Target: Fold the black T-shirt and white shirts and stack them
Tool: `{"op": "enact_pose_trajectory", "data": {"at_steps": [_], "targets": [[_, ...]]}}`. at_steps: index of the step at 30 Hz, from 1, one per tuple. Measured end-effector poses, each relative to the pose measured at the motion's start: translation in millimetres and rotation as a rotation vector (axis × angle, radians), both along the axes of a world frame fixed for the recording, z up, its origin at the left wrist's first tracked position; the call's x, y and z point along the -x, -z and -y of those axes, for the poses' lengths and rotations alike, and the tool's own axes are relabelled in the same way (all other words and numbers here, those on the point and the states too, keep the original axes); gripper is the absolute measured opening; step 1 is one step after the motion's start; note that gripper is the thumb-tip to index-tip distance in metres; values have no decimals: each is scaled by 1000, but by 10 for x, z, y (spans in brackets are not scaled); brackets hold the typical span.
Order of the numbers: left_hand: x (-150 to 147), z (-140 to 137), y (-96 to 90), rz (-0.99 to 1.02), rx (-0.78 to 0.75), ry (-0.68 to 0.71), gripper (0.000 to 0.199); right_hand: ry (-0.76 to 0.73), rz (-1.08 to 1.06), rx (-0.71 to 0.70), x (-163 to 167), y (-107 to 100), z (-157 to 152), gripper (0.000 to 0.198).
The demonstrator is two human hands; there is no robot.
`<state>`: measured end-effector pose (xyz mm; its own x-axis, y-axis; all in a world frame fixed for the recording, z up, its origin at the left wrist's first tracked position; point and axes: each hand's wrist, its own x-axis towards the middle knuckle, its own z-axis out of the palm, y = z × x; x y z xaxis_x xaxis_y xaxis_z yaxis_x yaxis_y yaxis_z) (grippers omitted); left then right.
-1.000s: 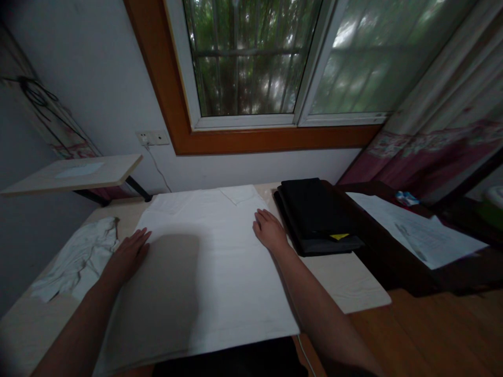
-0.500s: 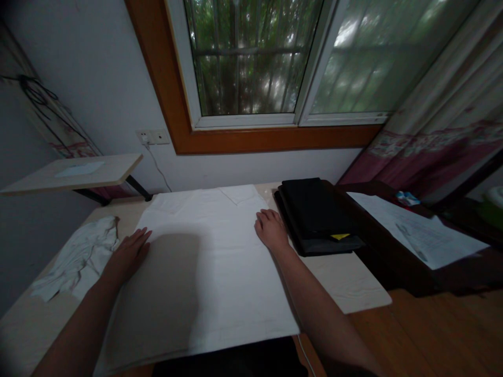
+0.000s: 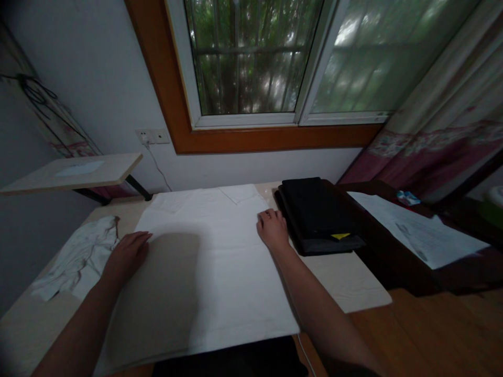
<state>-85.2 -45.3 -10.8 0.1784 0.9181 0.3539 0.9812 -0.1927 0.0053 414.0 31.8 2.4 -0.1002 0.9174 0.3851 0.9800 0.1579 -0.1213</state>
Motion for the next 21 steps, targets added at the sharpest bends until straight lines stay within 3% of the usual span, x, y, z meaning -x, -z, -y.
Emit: {"op": "enact_pose_trajectory", "data": {"at_steps": [13,21], "targets": [[51,28,-7,-1,-79,-205,39,91,5,-43,-73,57,-49,37],[-22,90,-44,9,-37,-348,39,192,85,68,-43,-6,22,36]]}}
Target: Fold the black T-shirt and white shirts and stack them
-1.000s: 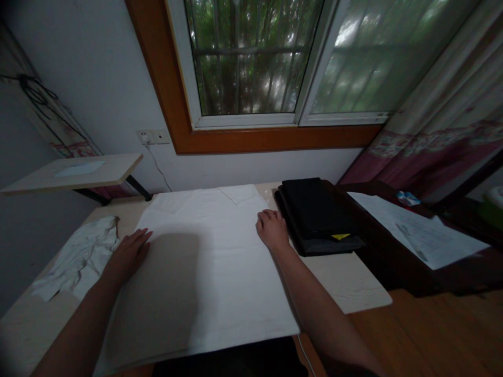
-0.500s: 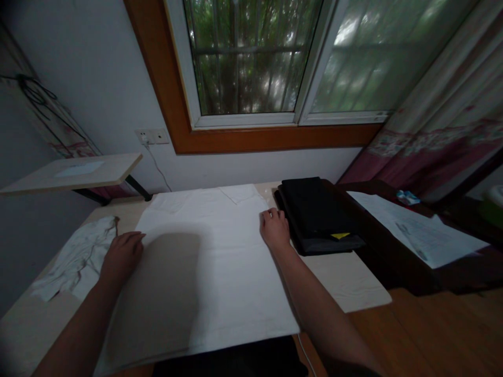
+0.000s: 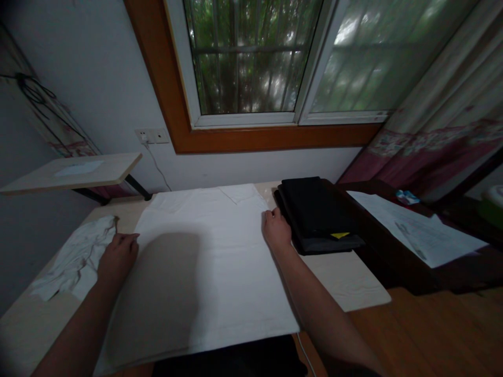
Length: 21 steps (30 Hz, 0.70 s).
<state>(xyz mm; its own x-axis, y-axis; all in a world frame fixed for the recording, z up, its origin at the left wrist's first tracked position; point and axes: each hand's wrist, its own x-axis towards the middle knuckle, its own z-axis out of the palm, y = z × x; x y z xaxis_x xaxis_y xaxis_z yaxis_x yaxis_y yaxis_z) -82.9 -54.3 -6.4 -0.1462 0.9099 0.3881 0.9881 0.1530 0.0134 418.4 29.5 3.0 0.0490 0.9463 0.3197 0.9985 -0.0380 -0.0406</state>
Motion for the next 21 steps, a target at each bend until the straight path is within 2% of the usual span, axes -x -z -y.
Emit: {"op": "enact_pose_trajectory", "data": {"at_steps": [9,14,21], "targets": [[-146,105,-120,-59,157,-63,40,23,136,145,39,-76,63,36],[-191,216,-174,-105,236,-71,42,23,155,173,27,-104,161,38],[-227,390,-158,-88,259,-110,42,7,177,160,-45,-89,326,34]]}}
